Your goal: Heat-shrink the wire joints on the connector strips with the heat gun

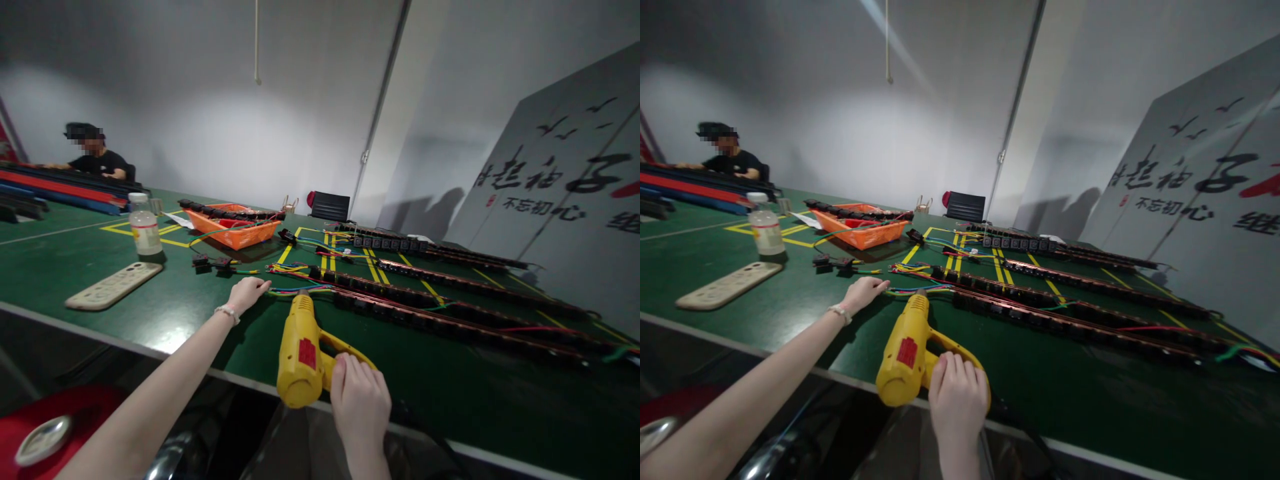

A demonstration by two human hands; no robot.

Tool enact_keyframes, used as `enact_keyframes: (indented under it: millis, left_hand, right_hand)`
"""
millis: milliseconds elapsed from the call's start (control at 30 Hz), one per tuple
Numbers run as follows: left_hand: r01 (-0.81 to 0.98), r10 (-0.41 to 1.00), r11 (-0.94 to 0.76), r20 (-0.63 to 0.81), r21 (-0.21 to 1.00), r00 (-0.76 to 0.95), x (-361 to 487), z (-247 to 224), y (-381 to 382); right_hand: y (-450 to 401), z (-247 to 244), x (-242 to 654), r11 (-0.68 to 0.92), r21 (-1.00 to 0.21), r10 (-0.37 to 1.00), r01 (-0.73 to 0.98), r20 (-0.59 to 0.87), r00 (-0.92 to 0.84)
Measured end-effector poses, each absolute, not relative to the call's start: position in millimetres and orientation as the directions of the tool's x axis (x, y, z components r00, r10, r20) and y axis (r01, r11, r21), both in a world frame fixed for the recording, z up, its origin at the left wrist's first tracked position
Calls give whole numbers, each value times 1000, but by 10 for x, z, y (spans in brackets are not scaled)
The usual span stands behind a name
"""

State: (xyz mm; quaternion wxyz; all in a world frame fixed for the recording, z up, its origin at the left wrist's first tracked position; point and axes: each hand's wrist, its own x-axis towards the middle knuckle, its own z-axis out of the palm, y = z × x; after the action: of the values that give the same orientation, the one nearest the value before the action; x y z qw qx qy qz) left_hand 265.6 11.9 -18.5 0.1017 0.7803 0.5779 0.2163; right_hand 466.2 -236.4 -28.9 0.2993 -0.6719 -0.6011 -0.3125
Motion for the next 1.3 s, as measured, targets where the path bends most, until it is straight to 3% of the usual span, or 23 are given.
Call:
enact_keyframes:
  millis: [267,567,1300]
  left_hand:
    - [839,954,-287,215,462,208,2621,-231,163]
    - [758,933,-358,228,545,277,2527,-298,268]
    - [745,917,-398,254,535,308,2527,-267,178]
  right_hand:
    - [-2153,-300,4326,82,-149,687,985,725,52]
    - [-2125,-261,4288,128,-220,731,967,680,58]
    - [-2283,-167,5041,-74,-145,721,987,676,154]
